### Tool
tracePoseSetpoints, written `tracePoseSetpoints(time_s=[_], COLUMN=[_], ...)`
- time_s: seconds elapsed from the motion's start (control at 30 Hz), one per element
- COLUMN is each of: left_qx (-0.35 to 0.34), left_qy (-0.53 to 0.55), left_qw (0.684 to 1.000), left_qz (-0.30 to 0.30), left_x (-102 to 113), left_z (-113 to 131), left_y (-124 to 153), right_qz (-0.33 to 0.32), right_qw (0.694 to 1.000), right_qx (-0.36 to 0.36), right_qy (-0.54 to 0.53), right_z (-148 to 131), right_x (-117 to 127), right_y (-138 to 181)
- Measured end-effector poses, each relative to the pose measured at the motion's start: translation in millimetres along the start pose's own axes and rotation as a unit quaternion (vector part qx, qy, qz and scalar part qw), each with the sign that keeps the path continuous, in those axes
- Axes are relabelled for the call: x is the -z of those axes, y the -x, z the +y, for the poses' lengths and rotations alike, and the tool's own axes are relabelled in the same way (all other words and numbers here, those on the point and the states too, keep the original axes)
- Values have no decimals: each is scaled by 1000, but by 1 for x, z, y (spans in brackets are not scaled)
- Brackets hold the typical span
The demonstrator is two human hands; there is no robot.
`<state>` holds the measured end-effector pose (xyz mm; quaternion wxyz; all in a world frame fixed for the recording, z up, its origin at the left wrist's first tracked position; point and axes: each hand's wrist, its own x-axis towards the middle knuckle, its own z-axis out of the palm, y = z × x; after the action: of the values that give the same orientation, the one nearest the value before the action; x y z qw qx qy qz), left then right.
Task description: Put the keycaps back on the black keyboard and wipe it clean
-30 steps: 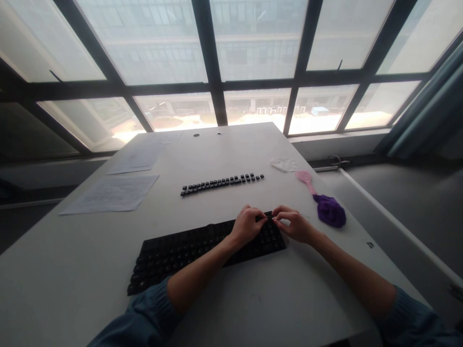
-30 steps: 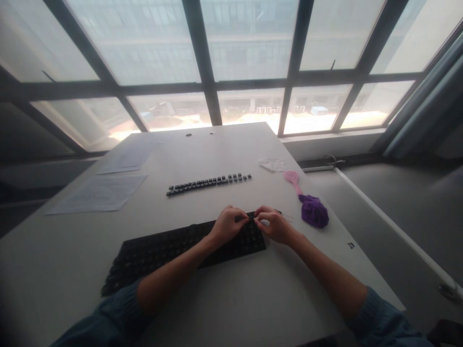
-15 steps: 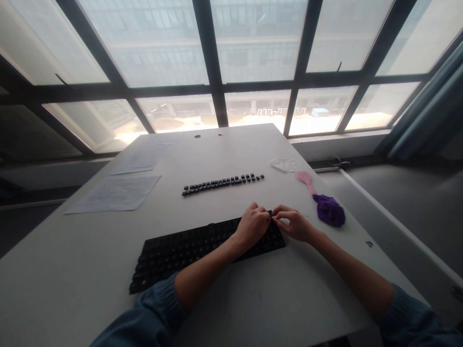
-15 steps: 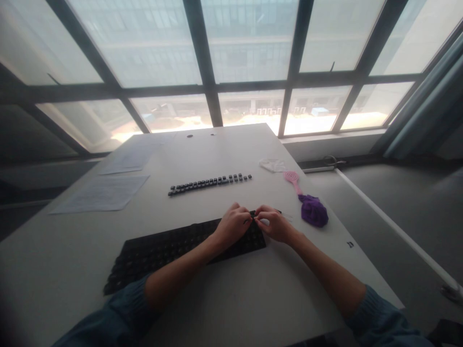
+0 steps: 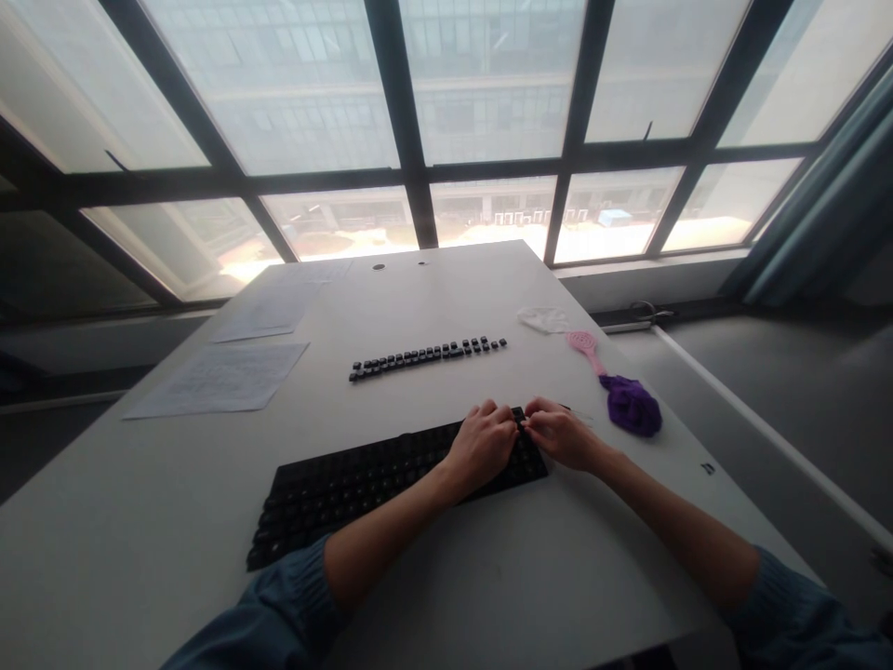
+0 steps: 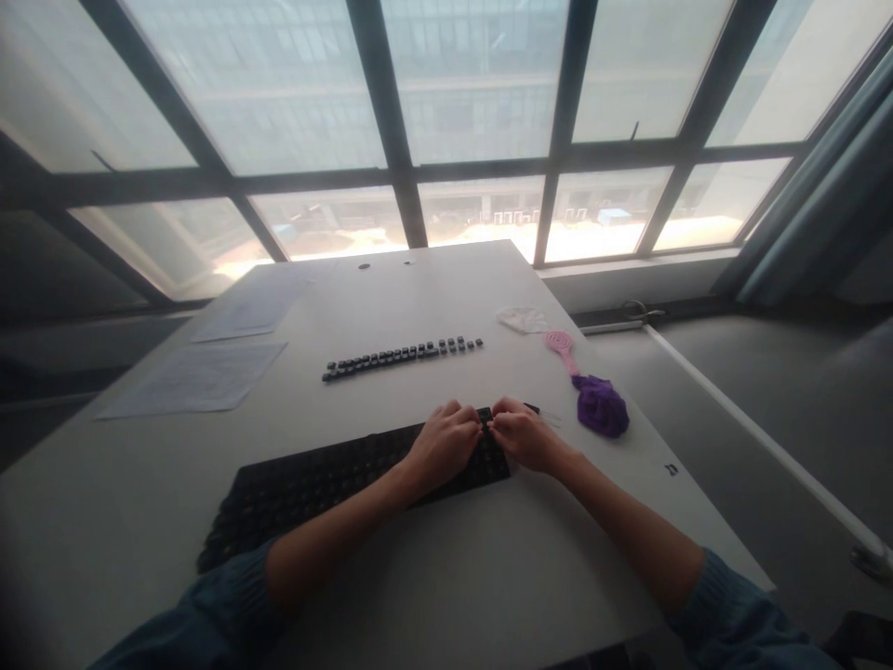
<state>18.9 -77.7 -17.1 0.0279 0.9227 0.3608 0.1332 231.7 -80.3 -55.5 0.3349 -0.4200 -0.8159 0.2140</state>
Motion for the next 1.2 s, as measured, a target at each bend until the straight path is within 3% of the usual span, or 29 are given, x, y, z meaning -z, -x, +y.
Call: tracePoseSetpoints(time_s=[0.2,0.33,0.47,0.63,0.77,0.93,1.2], left_qx=[34,80,114,145,192,206,212], left_qy=[80,129,108,75,54,41,51], left_qw=[996,986,984,980,975,975,975], left_qz=[18,61,89,116,96,70,32], left_x=[1,20,48,62,50,18,-21], left_z=[-4,-16,-43,-87,-109,-123,-138], left_y=[-2,1,3,-25,-75,-129,-160], right_qz=[-1,80,182,168,119,74,8], right_qw=[1000,996,982,980,970,966,967], right_qx=[-20,-31,-59,-86,-138,-153,-133], right_qy=[13,-13,10,70,159,195,218], right_z=[-5,-9,-3,15,37,64,85], right_x=[1,6,18,32,31,17,6], right_y=[0,-1,-11,-57,-112,-158,-181])
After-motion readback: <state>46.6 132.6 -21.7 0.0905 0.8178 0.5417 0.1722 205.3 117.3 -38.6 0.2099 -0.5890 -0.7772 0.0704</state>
